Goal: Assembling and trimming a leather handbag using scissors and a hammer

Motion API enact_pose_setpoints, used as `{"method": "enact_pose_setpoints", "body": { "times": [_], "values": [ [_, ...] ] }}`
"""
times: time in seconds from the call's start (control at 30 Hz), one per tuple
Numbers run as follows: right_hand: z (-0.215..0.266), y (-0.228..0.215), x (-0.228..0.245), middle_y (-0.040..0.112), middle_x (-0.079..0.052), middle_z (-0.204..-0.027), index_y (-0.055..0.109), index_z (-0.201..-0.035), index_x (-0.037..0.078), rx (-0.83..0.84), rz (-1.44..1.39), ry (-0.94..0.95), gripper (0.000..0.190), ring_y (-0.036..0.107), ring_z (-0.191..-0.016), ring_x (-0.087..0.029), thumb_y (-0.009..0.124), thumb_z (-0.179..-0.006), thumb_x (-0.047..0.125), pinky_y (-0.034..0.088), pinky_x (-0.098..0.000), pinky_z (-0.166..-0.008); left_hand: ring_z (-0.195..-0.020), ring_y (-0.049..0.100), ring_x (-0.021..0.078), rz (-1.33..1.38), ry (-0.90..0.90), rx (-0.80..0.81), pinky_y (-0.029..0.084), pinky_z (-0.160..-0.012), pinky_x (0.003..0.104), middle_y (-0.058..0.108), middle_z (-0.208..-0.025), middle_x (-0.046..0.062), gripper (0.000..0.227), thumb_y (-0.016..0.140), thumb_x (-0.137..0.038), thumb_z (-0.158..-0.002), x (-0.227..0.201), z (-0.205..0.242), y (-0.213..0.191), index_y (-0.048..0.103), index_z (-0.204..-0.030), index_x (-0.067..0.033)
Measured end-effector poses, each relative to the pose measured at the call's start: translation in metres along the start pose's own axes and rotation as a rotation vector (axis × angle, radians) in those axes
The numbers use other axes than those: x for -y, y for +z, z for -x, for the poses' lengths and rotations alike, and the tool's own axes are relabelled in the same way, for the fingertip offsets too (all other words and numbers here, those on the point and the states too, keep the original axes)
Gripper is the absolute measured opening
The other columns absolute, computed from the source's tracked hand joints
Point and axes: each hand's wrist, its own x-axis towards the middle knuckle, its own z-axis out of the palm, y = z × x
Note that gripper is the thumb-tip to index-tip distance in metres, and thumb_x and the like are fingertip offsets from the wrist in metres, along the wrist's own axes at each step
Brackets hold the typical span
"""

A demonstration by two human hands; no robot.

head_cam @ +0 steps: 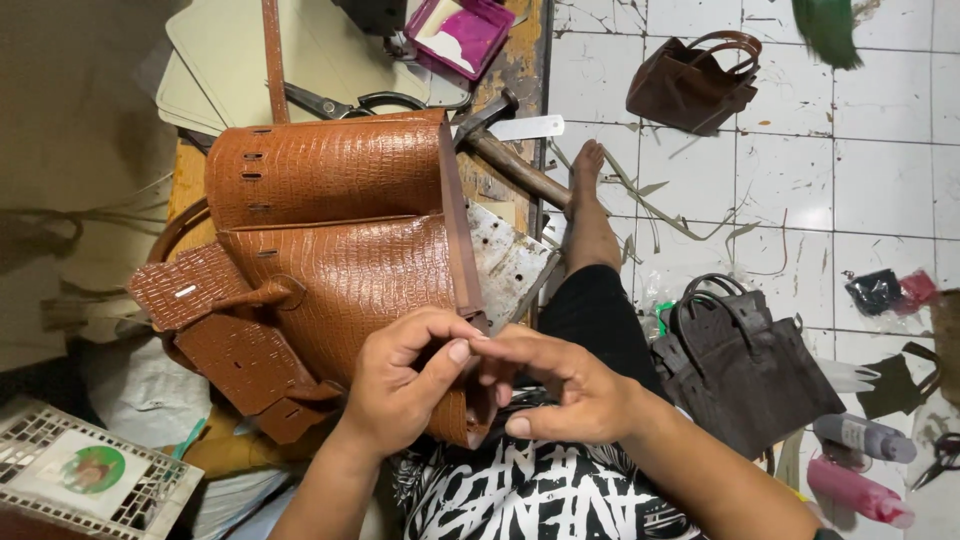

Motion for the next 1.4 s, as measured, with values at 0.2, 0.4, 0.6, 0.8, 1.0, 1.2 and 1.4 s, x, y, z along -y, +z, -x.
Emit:
{"method": "enact_pose_setpoints", "body": {
  "times": [0.2,0.4,0.6,0.8,1.0,1.2,1.4],
  "values": [
    [0.0,0.005,0.001,0.056,-0.013,-0.126,0.042,-0.154,0.007,0.019,0.06,-0.013,0.071,0.056,-0.111,-0.023,0.071,-0.09,-0.003,0.055,-0.0339,-0.094,-0.072,0.062,0.0143,-0.279,0.055,-0.007,0.052,-0.068,0.025,0.07,-0.088,0.007,0.011,0.061,-0.003,-0.089,-0.008,0.0,-0.006,0.07,-0.096,-0.0022],
    [0.0,0.013,0.004,0.057,-0.013,-0.125,0.034,-0.158,0.004,0.019,0.035,0.033,0.077,0.056,-0.109,-0.022,0.072,-0.091,0.0,0.055,-0.0337,-0.092,-0.068,0.054,0.0137,-0.46,0.128,-0.101,0.048,-0.063,0.026,0.061,-0.078,0.003,0.007,0.059,-0.008,-0.086,-0.003,0.0,0.0,0.066,-0.085,-0.0062],
    [-0.002,0.015,0.003,0.056,-0.014,-0.126,0.033,-0.159,0.007,0.022,0.087,0.004,0.077,0.057,-0.102,-0.021,0.073,-0.093,0.005,0.054,-0.0333,-0.091,-0.065,0.049,0.0153,-0.496,0.137,-0.137,0.045,-0.062,0.027,0.057,-0.076,0.003,0.005,0.059,-0.004,-0.081,-0.007,-0.001,0.003,0.063,-0.083,-0.006],
    [-0.004,0.015,0.005,0.054,-0.012,-0.127,0.036,-0.157,0.006,0.008,0.096,0.033,0.075,0.055,-0.1,-0.02,0.074,-0.092,0.004,0.053,-0.0326,-0.091,-0.06,0.046,0.0158,-0.617,0.219,-0.173,0.046,-0.069,0.03,0.056,-0.067,0.001,0.006,0.058,-0.003,-0.073,0.0,-0.006,0.002,0.06,-0.076,-0.0082],
    [-0.004,0.016,0.002,0.054,-0.01,-0.123,0.04,-0.155,0.008,-0.026,0.098,0.057,0.073,0.057,-0.101,-0.019,0.073,-0.091,0.001,0.053,-0.0331,-0.094,-0.06,0.05,0.0151,-0.683,0.27,-0.186,0.048,-0.077,0.032,0.059,-0.067,0.001,0.009,0.058,-0.002,-0.074,0.013,-0.005,0.0,0.057,-0.073,-0.0107],
    [-0.002,0.009,-0.005,0.054,-0.015,-0.137,0.033,-0.16,0.012,-0.034,0.113,-0.1,0.077,0.061,-0.104,-0.02,0.068,-0.092,-0.003,0.058,-0.0356,-0.097,-0.061,0.048,0.0229,-0.81,0.252,-0.203,0.047,-0.076,0.036,0.056,-0.067,0.006,0.007,0.055,-0.003,-0.07,0.014,-0.006,-0.012,0.056,-0.076,-0.0062],
    [-0.006,-0.03,-0.018,0.076,-0.01,-0.101,0.078,-0.11,0.004,-0.452,0.861,-0.099,0.024,0.073,-0.088,-0.027,0.077,-0.086,0.007,0.058,-0.0366,-0.078,-0.078,0.07,0.0307,-0.874,0.29,-0.152,0.048,-0.095,0.057,0.068,-0.075,0.007,0.015,0.06,-0.027,-0.091,0.043,0.002,-0.028,0.066,-0.085,-0.0152]
  ]
}}
